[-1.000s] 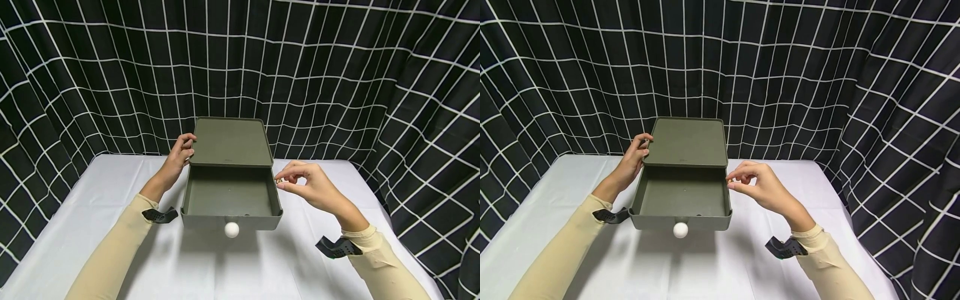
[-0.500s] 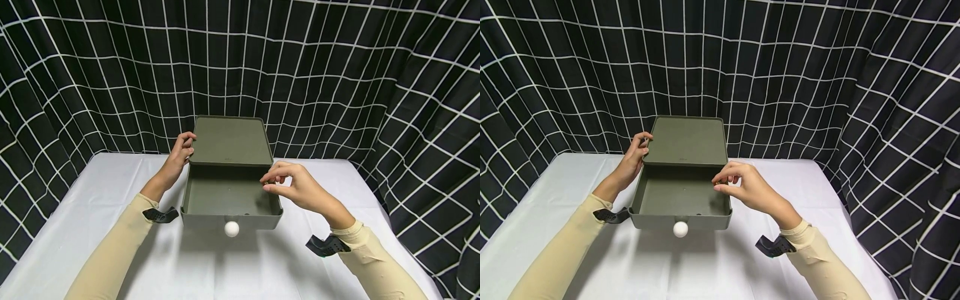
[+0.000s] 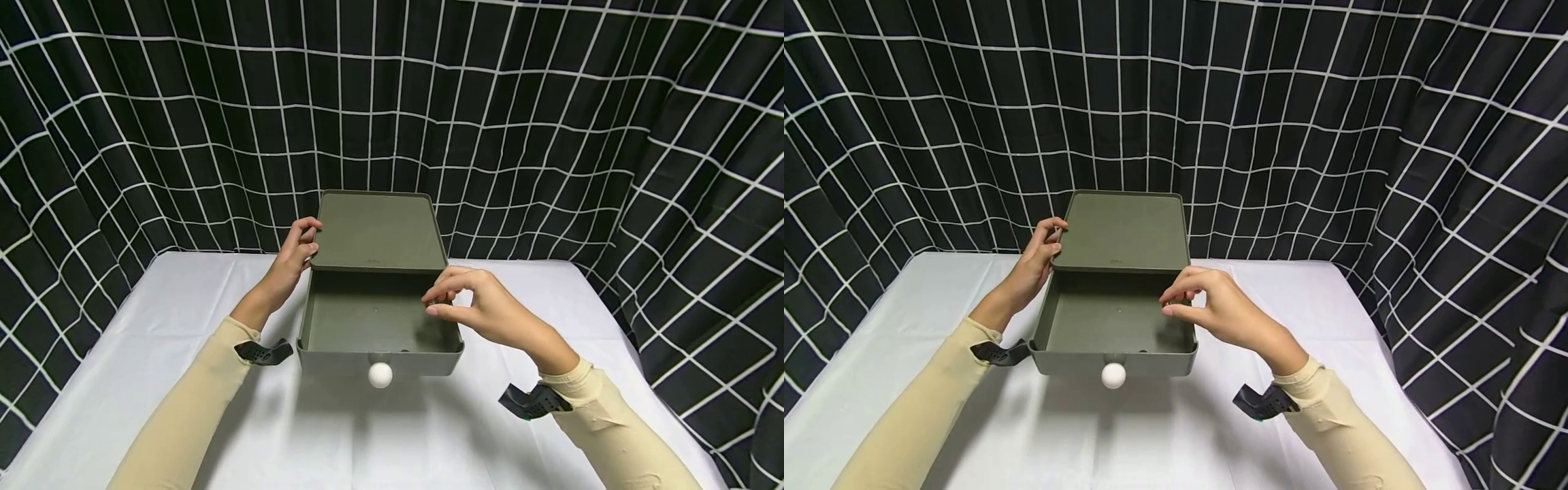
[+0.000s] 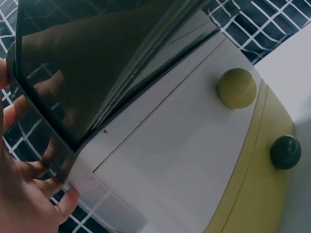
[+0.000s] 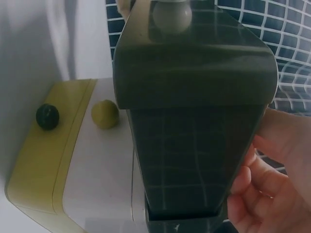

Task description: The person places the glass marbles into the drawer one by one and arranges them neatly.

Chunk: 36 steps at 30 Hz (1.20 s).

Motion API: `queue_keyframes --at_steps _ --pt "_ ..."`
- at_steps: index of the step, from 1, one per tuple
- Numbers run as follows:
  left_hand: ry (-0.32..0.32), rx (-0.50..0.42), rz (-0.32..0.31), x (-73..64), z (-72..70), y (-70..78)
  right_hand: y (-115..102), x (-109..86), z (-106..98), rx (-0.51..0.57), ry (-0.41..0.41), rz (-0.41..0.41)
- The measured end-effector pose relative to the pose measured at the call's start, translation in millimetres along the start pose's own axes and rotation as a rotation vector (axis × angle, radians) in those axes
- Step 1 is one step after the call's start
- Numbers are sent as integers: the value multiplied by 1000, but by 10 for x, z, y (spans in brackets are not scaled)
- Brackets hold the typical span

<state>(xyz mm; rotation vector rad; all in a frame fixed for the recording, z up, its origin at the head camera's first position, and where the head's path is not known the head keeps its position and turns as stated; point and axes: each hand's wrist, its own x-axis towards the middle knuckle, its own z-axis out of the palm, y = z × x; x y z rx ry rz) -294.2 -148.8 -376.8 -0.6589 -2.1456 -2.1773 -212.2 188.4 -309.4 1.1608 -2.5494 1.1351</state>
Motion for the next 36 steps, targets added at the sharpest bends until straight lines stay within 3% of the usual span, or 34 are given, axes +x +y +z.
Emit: queue_keyframes --at_steps 26,36 --pt "8 -6 -20 10 -14 10 -91 50 24 -42 -42 -4" --pt "4 -26 -21 -10 -13 -7 -41 -22 -112 -55 15 16"
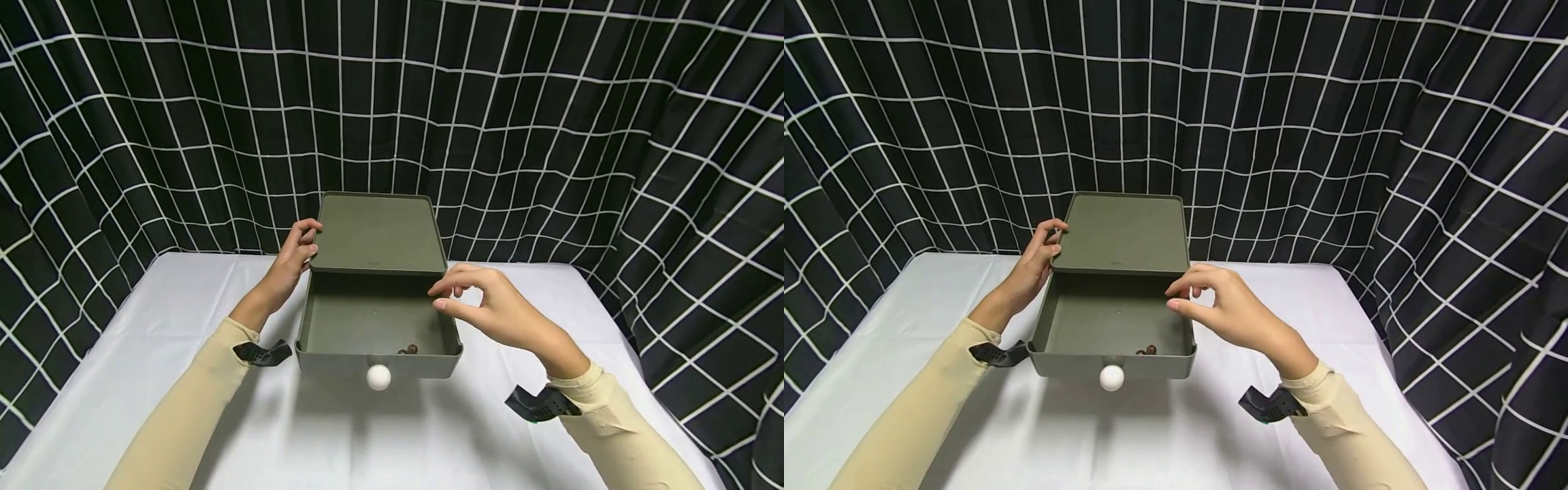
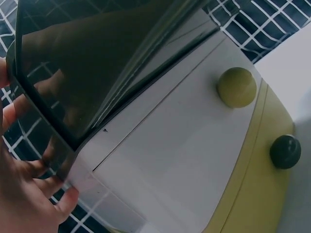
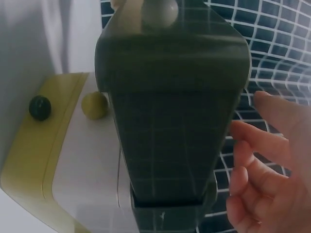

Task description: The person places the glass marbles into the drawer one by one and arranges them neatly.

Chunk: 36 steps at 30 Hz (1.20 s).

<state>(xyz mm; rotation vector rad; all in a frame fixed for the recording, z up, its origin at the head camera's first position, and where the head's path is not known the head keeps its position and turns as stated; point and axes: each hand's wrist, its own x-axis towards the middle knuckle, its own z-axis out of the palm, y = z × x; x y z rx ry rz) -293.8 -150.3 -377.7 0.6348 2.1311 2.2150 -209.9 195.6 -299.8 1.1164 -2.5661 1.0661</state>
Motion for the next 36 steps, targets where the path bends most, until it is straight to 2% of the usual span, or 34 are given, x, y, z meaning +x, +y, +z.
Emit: queue_keyframes --at_steps 14,22,28,36 --pt "5 -6 5 9 -1 -13 162 -186 -227 -15 114 13" --pt "4 -9 5 -2 1 -10 288 -333 -347 -34 150 25" --pt "27 -11 -3 -37 -17 -11 387 -432 -397 -38 166 38" --pt "-13 2 -5 -19 22 -9 518 -675 -427 -77 179 102"
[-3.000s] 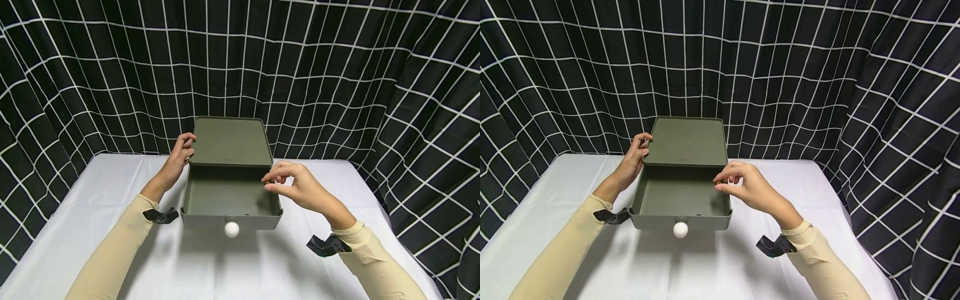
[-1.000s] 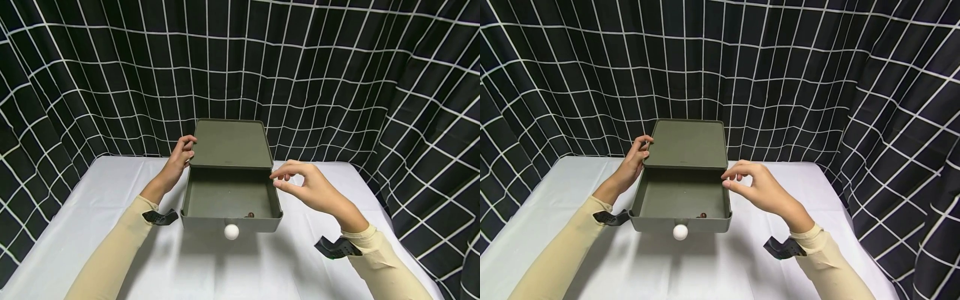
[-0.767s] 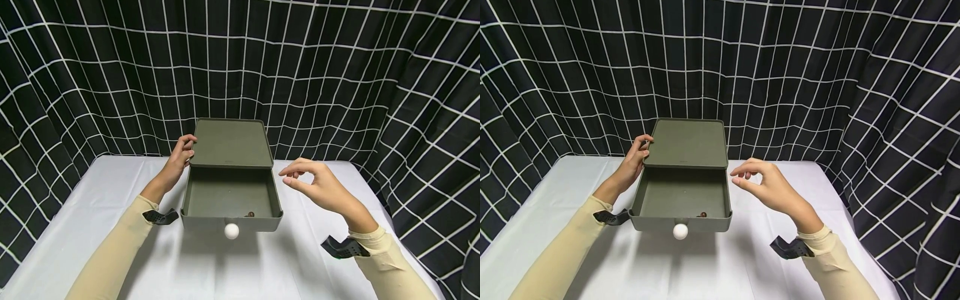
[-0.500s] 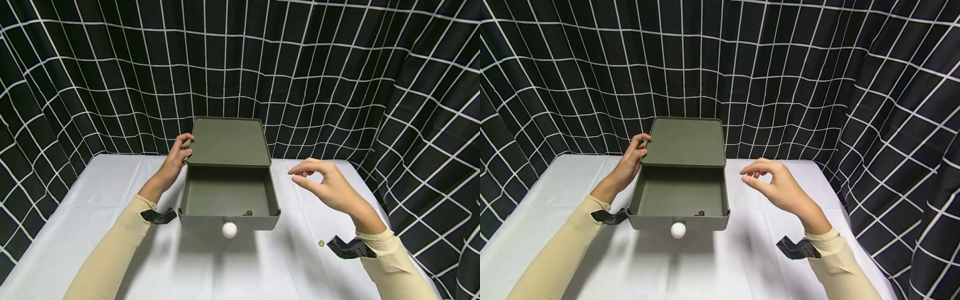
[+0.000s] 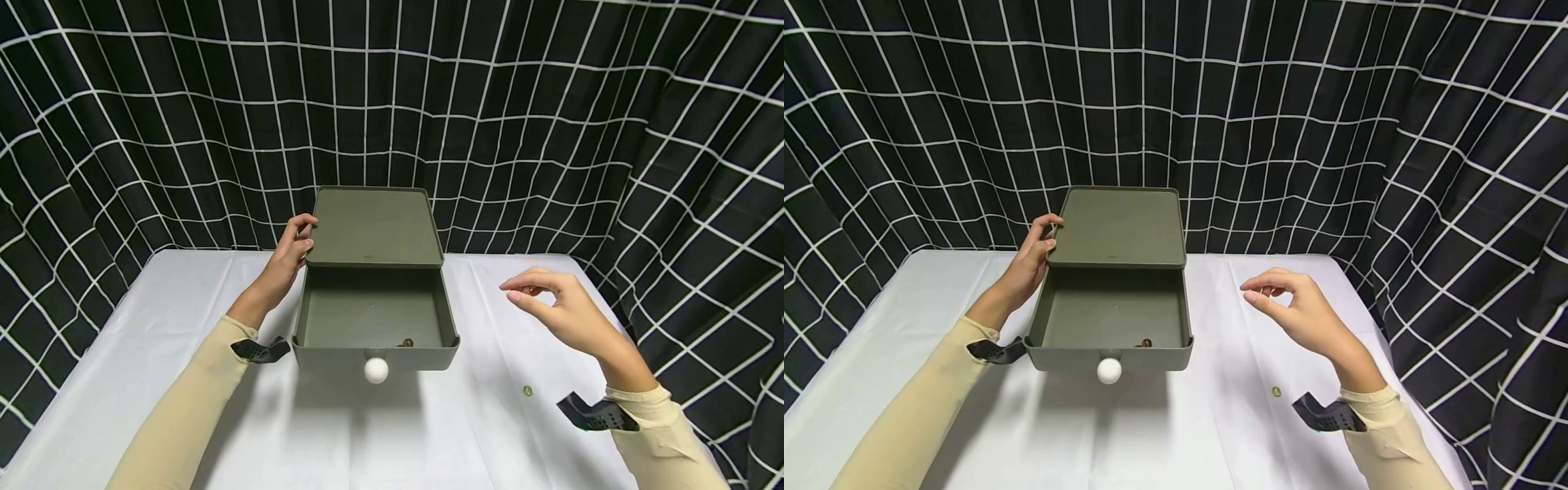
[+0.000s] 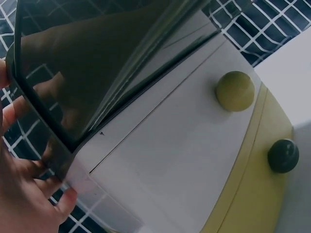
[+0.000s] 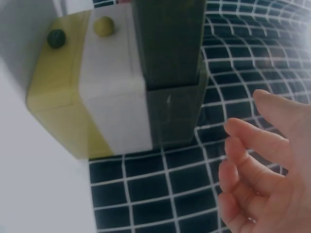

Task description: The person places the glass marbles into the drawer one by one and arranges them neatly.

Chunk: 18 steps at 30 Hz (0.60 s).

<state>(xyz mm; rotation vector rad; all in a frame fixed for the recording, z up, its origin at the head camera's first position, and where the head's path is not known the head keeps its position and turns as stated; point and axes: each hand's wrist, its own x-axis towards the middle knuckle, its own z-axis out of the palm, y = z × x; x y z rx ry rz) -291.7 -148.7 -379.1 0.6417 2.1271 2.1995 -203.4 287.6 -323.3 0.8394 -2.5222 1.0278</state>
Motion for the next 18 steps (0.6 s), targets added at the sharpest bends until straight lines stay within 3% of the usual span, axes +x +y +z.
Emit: queue_keyframes --at_steps 10,18 --pt "-19 19 -8 25 4 20 318 -398 -18 -25 -98 122" --pt "-9 12 -2 16 -14 6 700 -744 137 74 -158 112"
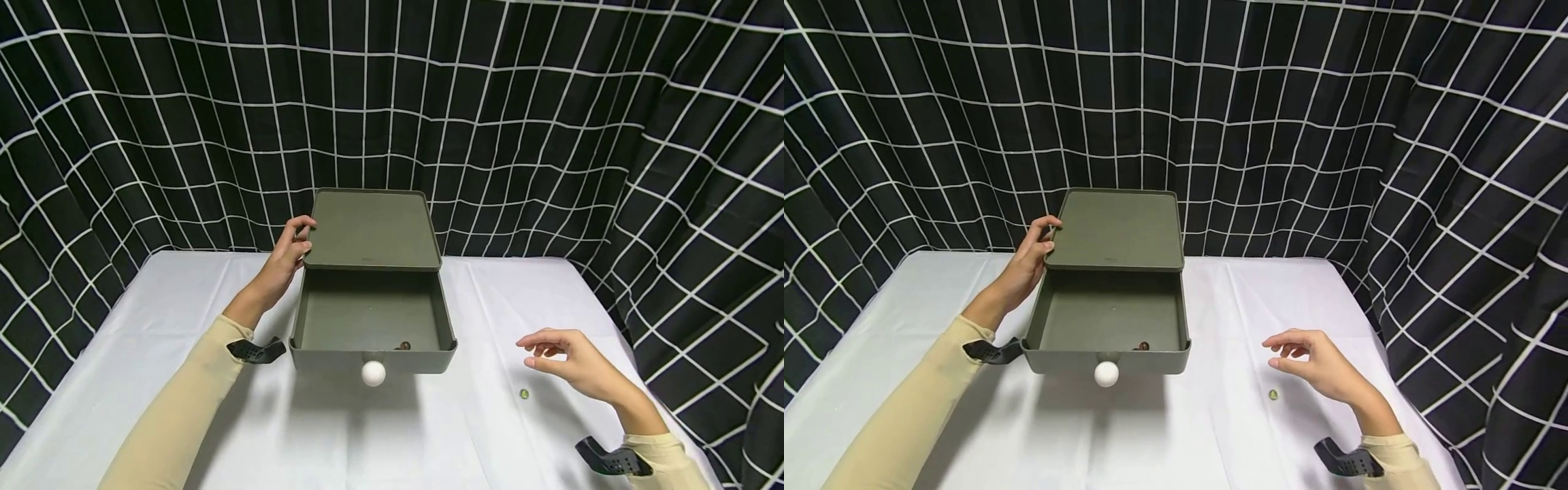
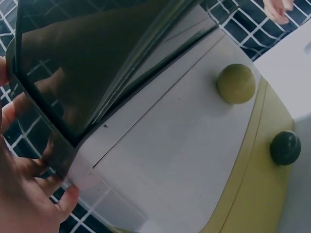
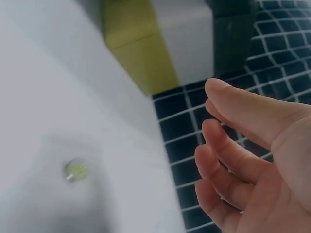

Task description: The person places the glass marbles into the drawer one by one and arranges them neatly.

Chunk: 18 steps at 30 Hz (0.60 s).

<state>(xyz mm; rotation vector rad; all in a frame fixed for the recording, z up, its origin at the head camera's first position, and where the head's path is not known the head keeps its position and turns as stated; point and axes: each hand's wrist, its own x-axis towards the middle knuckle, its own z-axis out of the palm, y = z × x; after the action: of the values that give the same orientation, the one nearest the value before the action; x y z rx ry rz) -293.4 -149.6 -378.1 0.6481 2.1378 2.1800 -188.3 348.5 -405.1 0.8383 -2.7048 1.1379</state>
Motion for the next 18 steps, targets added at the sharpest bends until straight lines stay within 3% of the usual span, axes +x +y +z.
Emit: queue_keyframes --at_steps 6,13,18 --pt "-3 0 -3 -15 -15 -21 188 -131 101 49 -73 32" --pt "-14 16 3 22 -13 -12 382 -227 87 150 -260 165" --pt "-7 25 2 10 -39 -14 497 -250 142 193 -307 236"
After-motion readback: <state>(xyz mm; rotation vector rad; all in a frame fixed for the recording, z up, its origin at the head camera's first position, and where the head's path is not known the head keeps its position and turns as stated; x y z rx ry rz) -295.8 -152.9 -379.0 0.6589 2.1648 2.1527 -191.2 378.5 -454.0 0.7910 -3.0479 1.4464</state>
